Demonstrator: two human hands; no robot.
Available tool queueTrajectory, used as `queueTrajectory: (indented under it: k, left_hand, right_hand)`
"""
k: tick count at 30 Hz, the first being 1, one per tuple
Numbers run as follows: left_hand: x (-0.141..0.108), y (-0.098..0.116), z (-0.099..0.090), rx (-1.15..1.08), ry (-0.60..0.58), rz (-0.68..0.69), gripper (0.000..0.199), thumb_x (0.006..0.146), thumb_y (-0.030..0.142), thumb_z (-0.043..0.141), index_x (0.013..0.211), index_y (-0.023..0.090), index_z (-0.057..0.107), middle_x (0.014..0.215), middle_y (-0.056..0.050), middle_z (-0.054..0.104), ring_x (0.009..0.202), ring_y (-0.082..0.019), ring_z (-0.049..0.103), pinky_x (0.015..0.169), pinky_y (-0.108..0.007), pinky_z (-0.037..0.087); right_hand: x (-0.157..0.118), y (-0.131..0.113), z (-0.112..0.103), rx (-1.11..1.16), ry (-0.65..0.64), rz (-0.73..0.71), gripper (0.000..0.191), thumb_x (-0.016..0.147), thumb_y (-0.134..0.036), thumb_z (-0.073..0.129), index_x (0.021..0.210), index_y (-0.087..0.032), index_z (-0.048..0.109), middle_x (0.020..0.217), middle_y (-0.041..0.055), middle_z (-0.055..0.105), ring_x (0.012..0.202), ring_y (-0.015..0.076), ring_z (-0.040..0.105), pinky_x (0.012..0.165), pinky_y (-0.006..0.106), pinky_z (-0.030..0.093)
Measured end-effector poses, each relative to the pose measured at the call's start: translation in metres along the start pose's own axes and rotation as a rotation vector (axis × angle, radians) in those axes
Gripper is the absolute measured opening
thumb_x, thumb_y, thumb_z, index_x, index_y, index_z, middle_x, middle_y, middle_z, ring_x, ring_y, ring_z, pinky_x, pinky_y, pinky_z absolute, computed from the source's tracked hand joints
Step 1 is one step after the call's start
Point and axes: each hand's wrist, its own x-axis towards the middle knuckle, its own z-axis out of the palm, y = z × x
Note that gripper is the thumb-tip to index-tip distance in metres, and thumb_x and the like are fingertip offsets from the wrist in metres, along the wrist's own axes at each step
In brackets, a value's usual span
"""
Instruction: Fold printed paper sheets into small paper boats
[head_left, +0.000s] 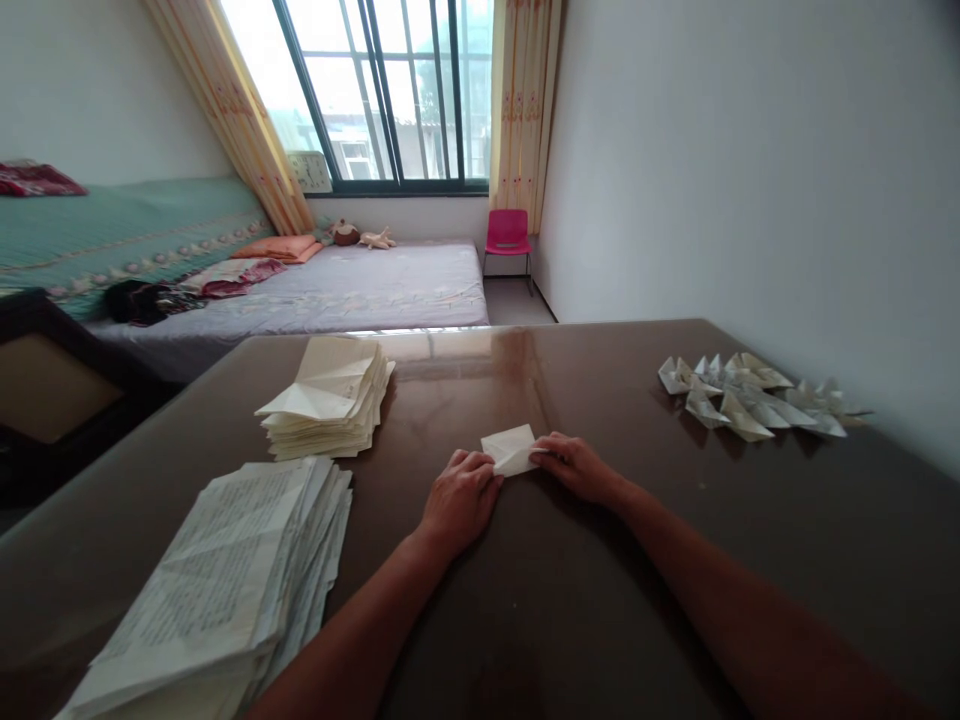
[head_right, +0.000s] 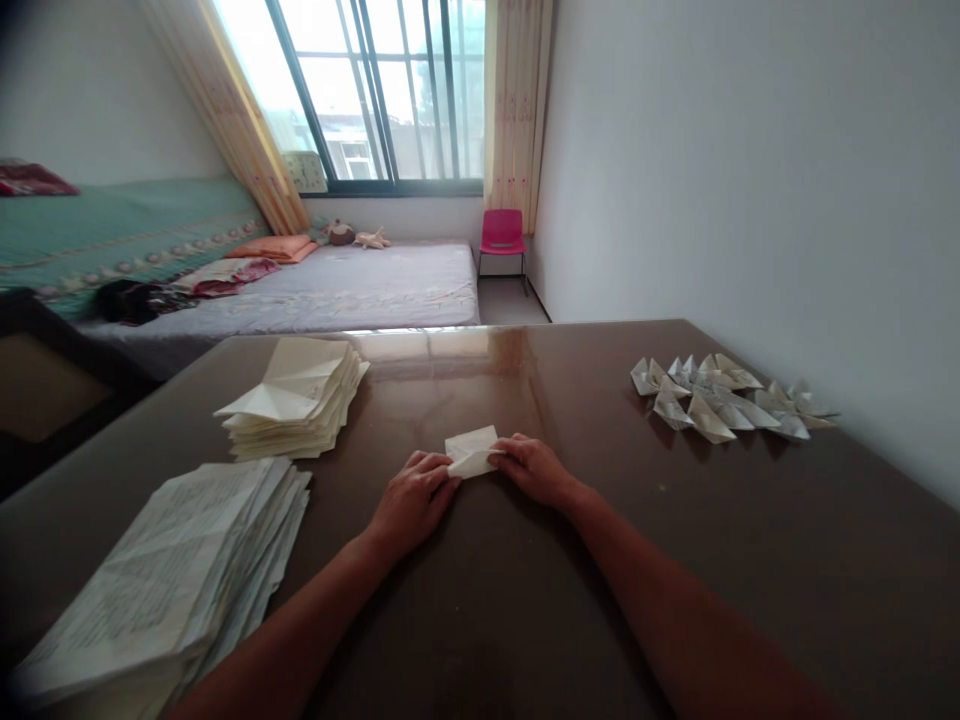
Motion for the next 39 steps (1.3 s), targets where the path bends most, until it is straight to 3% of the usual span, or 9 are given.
queueTrajectory:
  k: [3, 5, 7, 10, 13, 20, 27, 39]
  left_hand:
    - [0.003, -0.006, 0.006, -0.066, 0.049, -0.127, 0.024, 0.093, 0.030, 0.044, 0.102, 0.020, 0.063, 0.095, -0.004, 0.066, 0.092, -0.019, 0.056, 0.086, -0.033, 0.047]
    - [0.004, -0.009, 0.009, -0.140, 0.092, -0.201, 0.039, 0.091, 0.027, 0.048, 0.129, 0.020, 0.048, 0.092, -0.003, 0.067, 0.090, -0.019, 0.058, 0.085, -0.033, 0.047]
    - [0.004, -0.009, 0.011, -0.179, 0.106, -0.227, 0.053, 0.090, 0.025, 0.048, 0.141, 0.021, 0.034, 0.092, -0.001, 0.067, 0.091, -0.018, 0.058, 0.085, -0.033, 0.047]
    - [0.004, -0.008, 0.009, -0.096, 0.056, -0.179, 0.035, 0.093, 0.026, 0.042, 0.126, 0.025, 0.055, 0.094, -0.003, 0.066, 0.092, -0.018, 0.056, 0.085, -0.032, 0.046]
    - [0.003, -0.006, 0.007, -0.011, 0.015, -0.131, 0.032, 0.095, 0.026, 0.038, 0.110, 0.027, 0.067, 0.095, -0.004, 0.065, 0.091, -0.018, 0.055, 0.083, -0.031, 0.046]
    - [0.006, -0.003, 0.005, 0.053, -0.004, -0.156, 0.032, 0.095, 0.025, 0.040, 0.114, 0.027, 0.065, 0.095, -0.004, 0.065, 0.092, -0.018, 0.054, 0.084, -0.030, 0.047]
    - [0.009, -0.001, 0.004, 0.086, -0.016, -0.190, 0.031, 0.095, 0.028, 0.038, 0.112, 0.028, 0.065, 0.097, -0.004, 0.062, 0.094, -0.019, 0.054, 0.084, -0.030, 0.047]
    - [0.010, -0.001, 0.008, 0.154, -0.040, -0.197, 0.030, 0.094, 0.028, 0.040, 0.113, 0.029, 0.063, 0.099, -0.004, 0.059, 0.097, -0.019, 0.052, 0.083, -0.029, 0.046]
  right_hand:
    - [0.007, -0.003, 0.007, -0.056, 0.061, 0.141, 0.036, 0.092, -0.048, 0.043, 0.091, -0.022, 0.068, 0.081, 0.0020, 0.067, 0.073, 0.0166, 0.060, 0.068, 0.025, 0.045]
    - [0.011, -0.005, 0.010, -0.091, 0.079, 0.208, 0.035, 0.091, -0.049, 0.044, 0.091, -0.023, 0.068, 0.080, 0.0011, 0.068, 0.072, 0.0170, 0.060, 0.066, 0.025, 0.043]
    - [0.013, -0.006, 0.014, -0.116, 0.103, 0.236, 0.034, 0.090, -0.049, 0.045, 0.091, -0.024, 0.068, 0.082, 0.0008, 0.070, 0.073, 0.0171, 0.061, 0.065, 0.024, 0.042]
    - [0.015, -0.006, 0.017, -0.177, 0.146, 0.254, 0.032, 0.089, -0.050, 0.047, 0.088, -0.024, 0.066, 0.080, 0.0006, 0.069, 0.071, 0.0166, 0.060, 0.064, 0.024, 0.039]
    - [0.016, -0.005, 0.015, -0.247, 0.137, 0.272, 0.029, 0.090, -0.047, 0.046, 0.085, -0.022, 0.061, 0.075, 0.0003, 0.066, 0.067, 0.0156, 0.058, 0.060, 0.024, 0.035]
    - [0.033, -0.009, 0.004, -0.403, -0.020, 0.251, 0.022, 0.093, -0.039, 0.044, 0.088, -0.023, 0.059, 0.080, 0.0021, 0.068, 0.075, 0.0163, 0.061, 0.060, 0.024, 0.031]
    - [0.031, -0.017, 0.020, -0.526, 0.081, 0.316, 0.024, 0.094, -0.039, 0.039, 0.096, -0.024, 0.058, 0.091, 0.0054, 0.070, 0.080, 0.0194, 0.064, 0.059, 0.026, 0.031]
    - [0.031, -0.021, 0.020, -0.538, 0.071, 0.348, 0.025, 0.093, -0.041, 0.040, 0.096, -0.024, 0.058, 0.090, 0.0056, 0.070, 0.080, 0.0197, 0.064, 0.060, 0.026, 0.032]
